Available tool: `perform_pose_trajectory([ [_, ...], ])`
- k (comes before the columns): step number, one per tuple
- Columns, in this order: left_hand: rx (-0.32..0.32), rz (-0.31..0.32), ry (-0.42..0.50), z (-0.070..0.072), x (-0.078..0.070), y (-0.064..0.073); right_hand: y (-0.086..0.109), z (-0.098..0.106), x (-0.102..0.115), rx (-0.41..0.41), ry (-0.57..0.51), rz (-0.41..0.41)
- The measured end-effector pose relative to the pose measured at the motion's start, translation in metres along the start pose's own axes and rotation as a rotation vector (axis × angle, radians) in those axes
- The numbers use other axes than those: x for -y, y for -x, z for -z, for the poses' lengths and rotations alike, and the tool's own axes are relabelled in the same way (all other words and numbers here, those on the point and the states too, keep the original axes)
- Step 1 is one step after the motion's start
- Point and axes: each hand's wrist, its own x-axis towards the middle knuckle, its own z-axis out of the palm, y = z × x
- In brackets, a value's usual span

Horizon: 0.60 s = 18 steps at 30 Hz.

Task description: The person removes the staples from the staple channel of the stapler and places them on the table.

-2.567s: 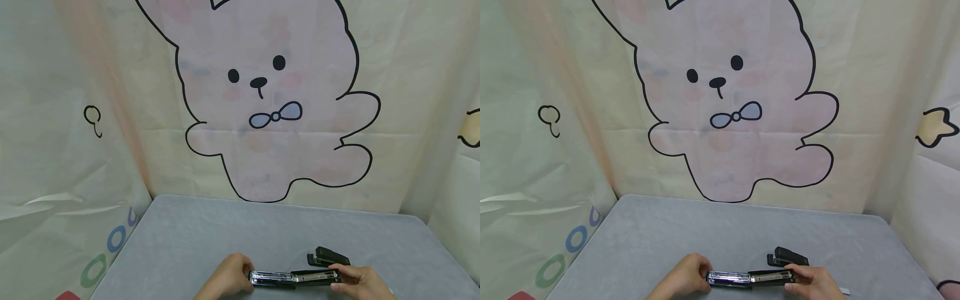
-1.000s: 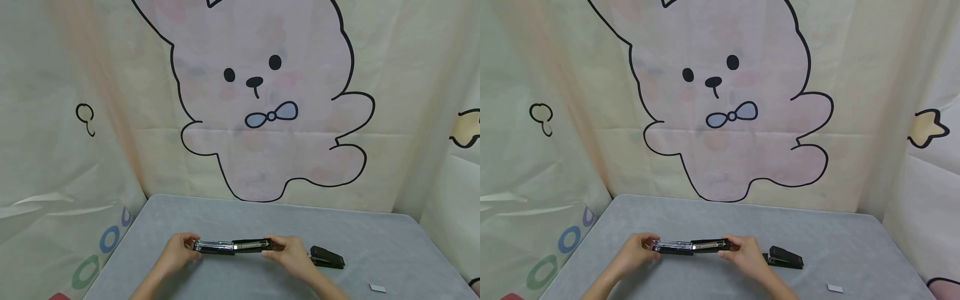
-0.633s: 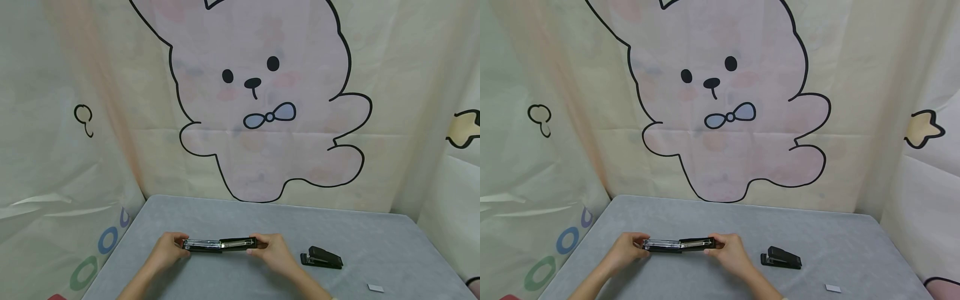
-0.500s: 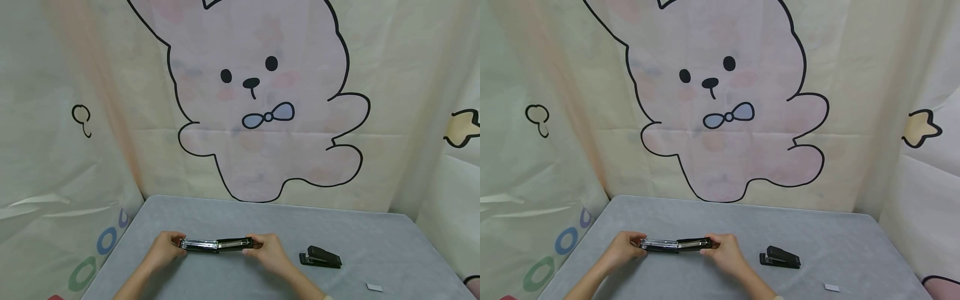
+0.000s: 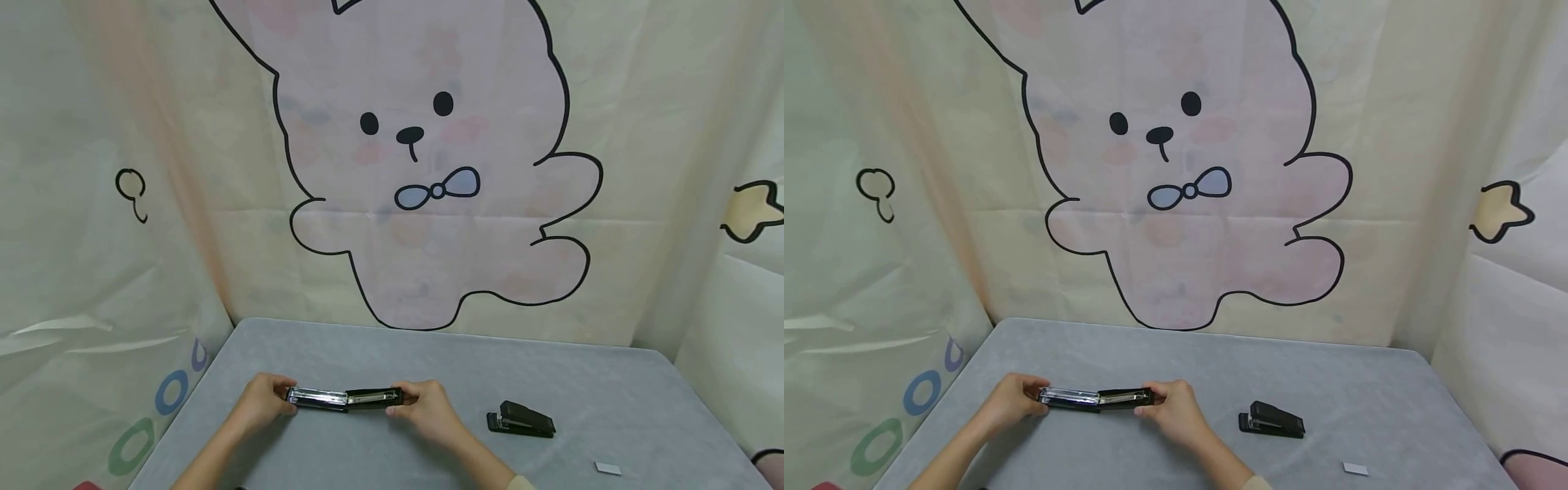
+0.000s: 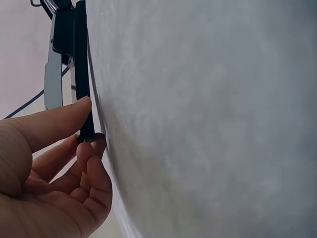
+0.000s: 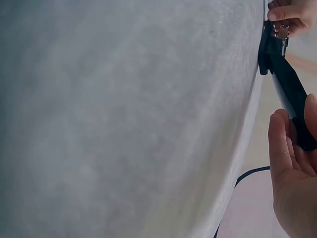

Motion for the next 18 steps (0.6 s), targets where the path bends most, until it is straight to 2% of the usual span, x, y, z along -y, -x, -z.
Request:
perform_pose_trajectory([
  [9, 0.018, 0.050, -0.060, 0.0016, -0.0004, -0.0050, -0.0019, 0.0010, -0.0069, 0.019, 0.022, -0.014],
  [18, 0.027, 0.038, -0.048, 0.0033, -0.0007, -0.0048, 0.0000, 0.0080, -0.0053, 0.034, 0.086, -0.021],
])
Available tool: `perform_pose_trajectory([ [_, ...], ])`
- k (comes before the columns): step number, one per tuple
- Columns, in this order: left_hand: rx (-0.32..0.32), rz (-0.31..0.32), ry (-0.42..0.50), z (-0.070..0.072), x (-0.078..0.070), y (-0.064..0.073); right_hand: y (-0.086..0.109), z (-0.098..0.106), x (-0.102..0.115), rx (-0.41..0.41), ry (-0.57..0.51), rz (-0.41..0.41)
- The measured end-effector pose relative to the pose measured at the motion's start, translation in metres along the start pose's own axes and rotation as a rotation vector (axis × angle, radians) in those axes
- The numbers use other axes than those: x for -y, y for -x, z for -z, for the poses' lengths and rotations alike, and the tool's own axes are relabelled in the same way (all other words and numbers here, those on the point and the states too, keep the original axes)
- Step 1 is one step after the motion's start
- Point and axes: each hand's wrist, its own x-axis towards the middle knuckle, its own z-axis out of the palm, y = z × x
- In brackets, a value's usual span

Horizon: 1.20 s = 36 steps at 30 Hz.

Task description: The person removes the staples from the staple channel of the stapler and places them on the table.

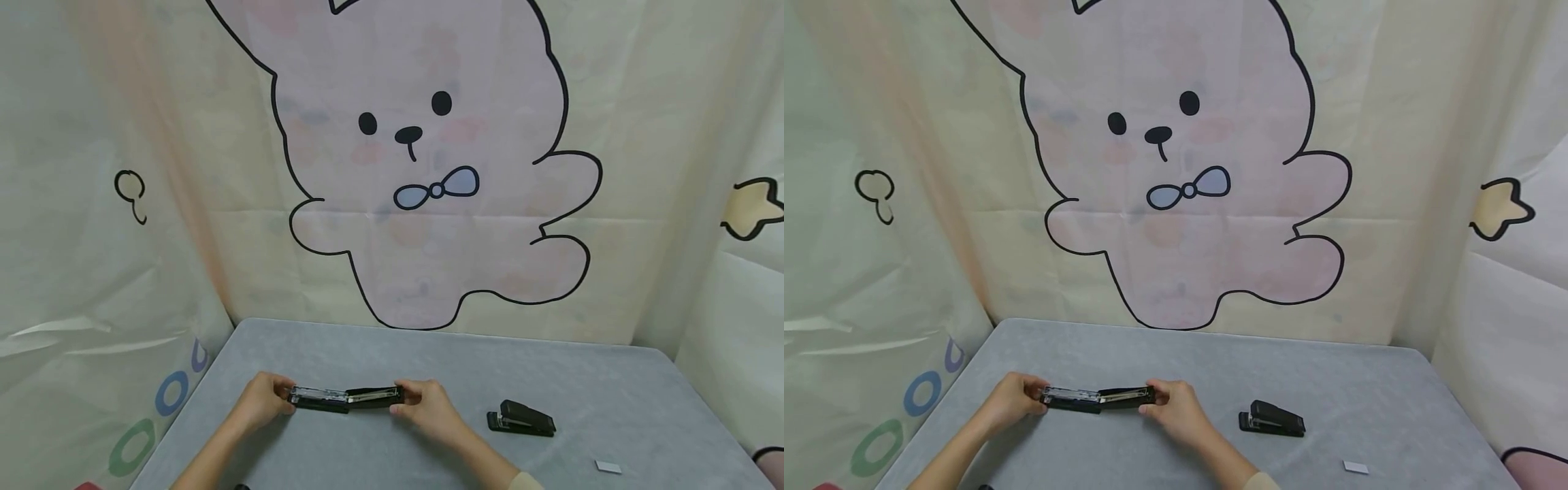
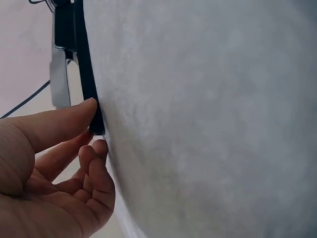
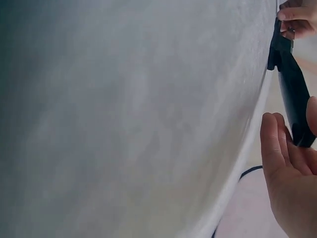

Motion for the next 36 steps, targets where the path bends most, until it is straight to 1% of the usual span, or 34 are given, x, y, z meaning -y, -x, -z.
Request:
perform_pose_trajectory([
  [4, 0.016, -0.029, 0.023, 0.007, -0.006, 0.003, 0.006, 0.013, 0.008, 0.016, 0.040, -0.016],
  [7, 0.021, -0.039, 0.033, 0.013, -0.017, 0.007, 0.012, 0.024, 0.016, 0.032, 0.047, -0.021],
  [11, 0.007, -0.071, 0.032, 0.018, -0.035, 0.013, 0.022, 0.038, 0.025, 0.034, 0.105, 0.006],
  [15, -0.029, -0.128, 0.050, 0.015, -0.049, 0.019, 0.033, 0.049, 0.032, 0.005, 0.177, 0.037],
  [19, -0.066, -0.177, 0.068, 0.007, -0.060, 0.029, 0.044, 0.059, 0.036, -0.061, 0.233, 0.027],
  [23, -0.085, -0.215, 0.105, -0.006, -0.071, 0.037, 0.054, 0.071, 0.037, -0.117, 0.283, 0.009],
  [29, -0.092, -0.304, 0.162, -0.029, -0.087, 0.044, 0.071, 0.089, 0.034, -0.142, 0.360, 0.012],
  [32, -0.092, -0.337, 0.193, -0.039, -0.094, 0.047, 0.080, 0.095, 0.029, -0.160, 0.398, 0.034],
  [36, -0.070, -0.381, 0.199, -0.052, -0.104, 0.049, 0.092, 0.103, 0.022, -0.200, 0.428, 0.045],
])
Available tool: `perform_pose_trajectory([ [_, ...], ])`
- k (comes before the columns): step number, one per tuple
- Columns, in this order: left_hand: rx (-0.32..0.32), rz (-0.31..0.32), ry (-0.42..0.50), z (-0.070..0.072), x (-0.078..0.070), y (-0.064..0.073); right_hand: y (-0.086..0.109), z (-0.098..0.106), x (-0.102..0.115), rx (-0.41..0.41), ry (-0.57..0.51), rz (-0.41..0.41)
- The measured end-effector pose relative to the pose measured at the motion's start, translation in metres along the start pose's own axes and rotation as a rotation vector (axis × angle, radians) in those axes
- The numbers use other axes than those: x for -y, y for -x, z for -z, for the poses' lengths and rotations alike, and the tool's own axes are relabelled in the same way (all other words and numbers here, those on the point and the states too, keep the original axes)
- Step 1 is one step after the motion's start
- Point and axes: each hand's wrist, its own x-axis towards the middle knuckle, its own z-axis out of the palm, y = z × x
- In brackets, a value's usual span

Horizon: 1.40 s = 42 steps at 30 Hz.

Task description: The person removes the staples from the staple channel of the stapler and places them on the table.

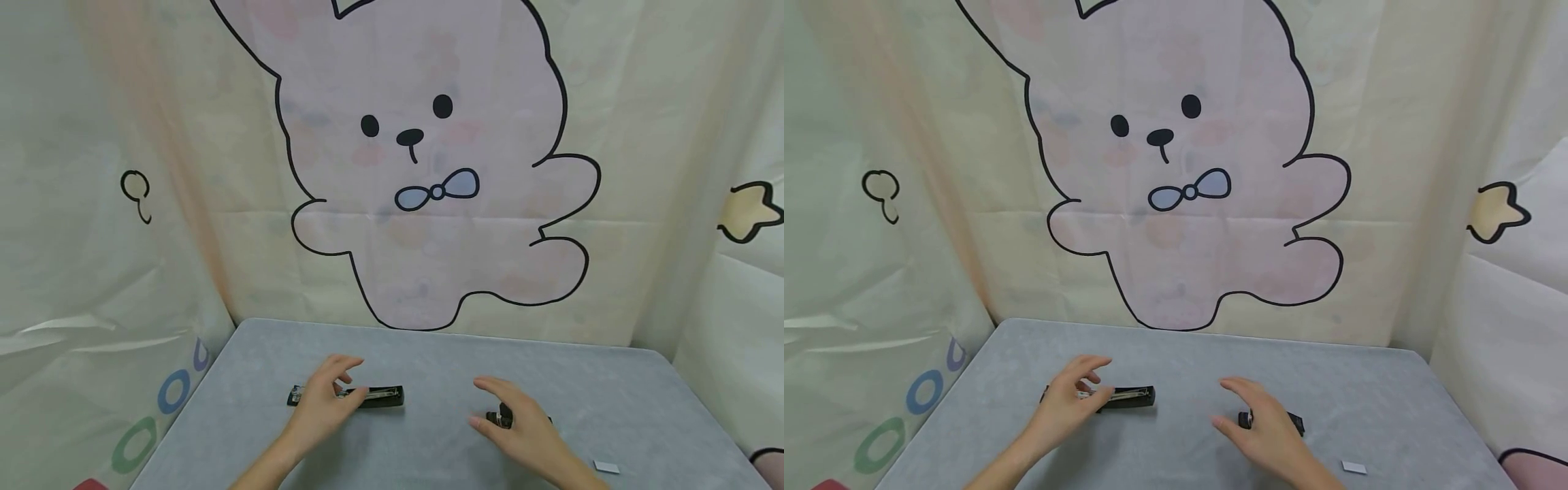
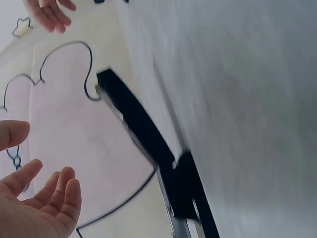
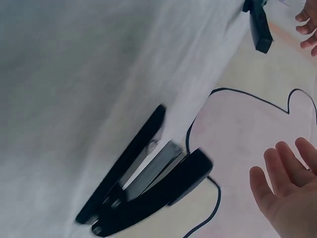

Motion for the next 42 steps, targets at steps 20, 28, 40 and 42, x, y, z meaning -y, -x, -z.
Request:
perform_pose_trajectory([
  [20, 0.202, -0.142, 0.082, -0.078, -0.029, -0.006, 0.035, 0.037, -0.060, 0.029, 0.080, -0.115],
  [28, 0.253, -0.113, 0.141, -0.100, -0.033, -0.012, 0.038, 0.046, -0.087, 0.053, 0.099, -0.178],
  [40, 0.308, -0.136, 0.119, -0.145, -0.034, -0.026, 0.030, 0.059, -0.118, 0.171, -0.030, -0.224],
  [42, 0.317, -0.126, 0.119, -0.152, -0.034, -0.028, 0.030, 0.061, -0.123, 0.191, -0.077, -0.223],
])
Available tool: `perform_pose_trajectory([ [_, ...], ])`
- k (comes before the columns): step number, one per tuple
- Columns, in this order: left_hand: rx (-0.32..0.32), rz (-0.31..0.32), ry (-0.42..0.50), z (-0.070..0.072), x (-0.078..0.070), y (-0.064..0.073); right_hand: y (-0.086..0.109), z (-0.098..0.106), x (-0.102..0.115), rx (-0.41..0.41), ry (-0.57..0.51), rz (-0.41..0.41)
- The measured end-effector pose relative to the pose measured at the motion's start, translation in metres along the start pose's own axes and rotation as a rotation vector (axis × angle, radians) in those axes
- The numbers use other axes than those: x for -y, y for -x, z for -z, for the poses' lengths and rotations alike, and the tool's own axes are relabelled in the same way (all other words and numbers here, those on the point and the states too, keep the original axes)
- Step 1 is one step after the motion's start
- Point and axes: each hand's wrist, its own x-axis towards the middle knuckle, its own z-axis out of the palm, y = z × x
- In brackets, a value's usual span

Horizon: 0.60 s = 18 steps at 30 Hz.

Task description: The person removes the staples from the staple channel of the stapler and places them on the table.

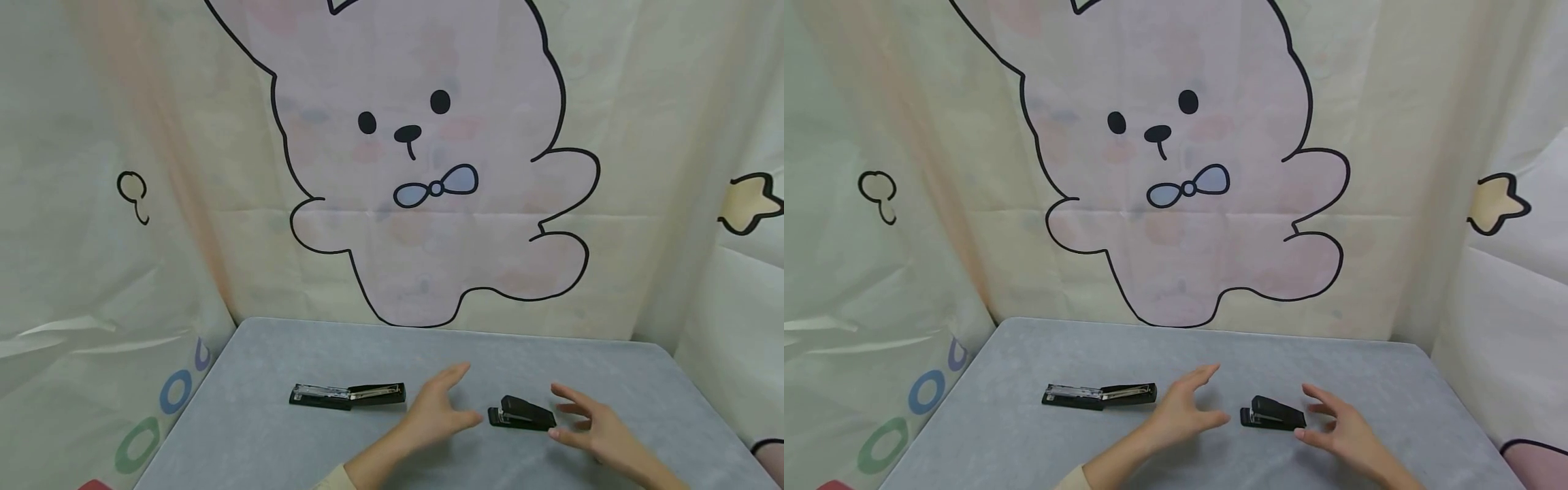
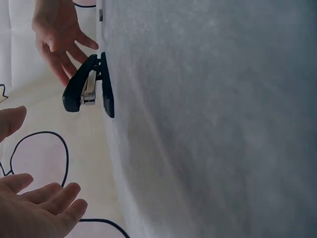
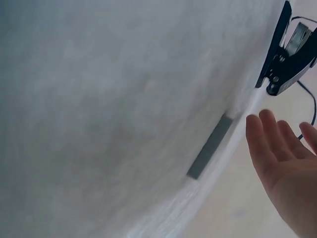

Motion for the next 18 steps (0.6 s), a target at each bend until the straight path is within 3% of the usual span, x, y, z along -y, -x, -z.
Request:
perform_pose_trajectory([
  [8, 0.036, 0.104, 0.087, -0.019, 0.003, -0.013, -0.009, 0.010, -0.011, 0.129, -0.138, -0.053],
  [18, 0.088, 0.260, 0.234, -0.035, 0.001, -0.031, -0.017, 0.008, -0.014, 0.134, -0.094, -0.039],
])
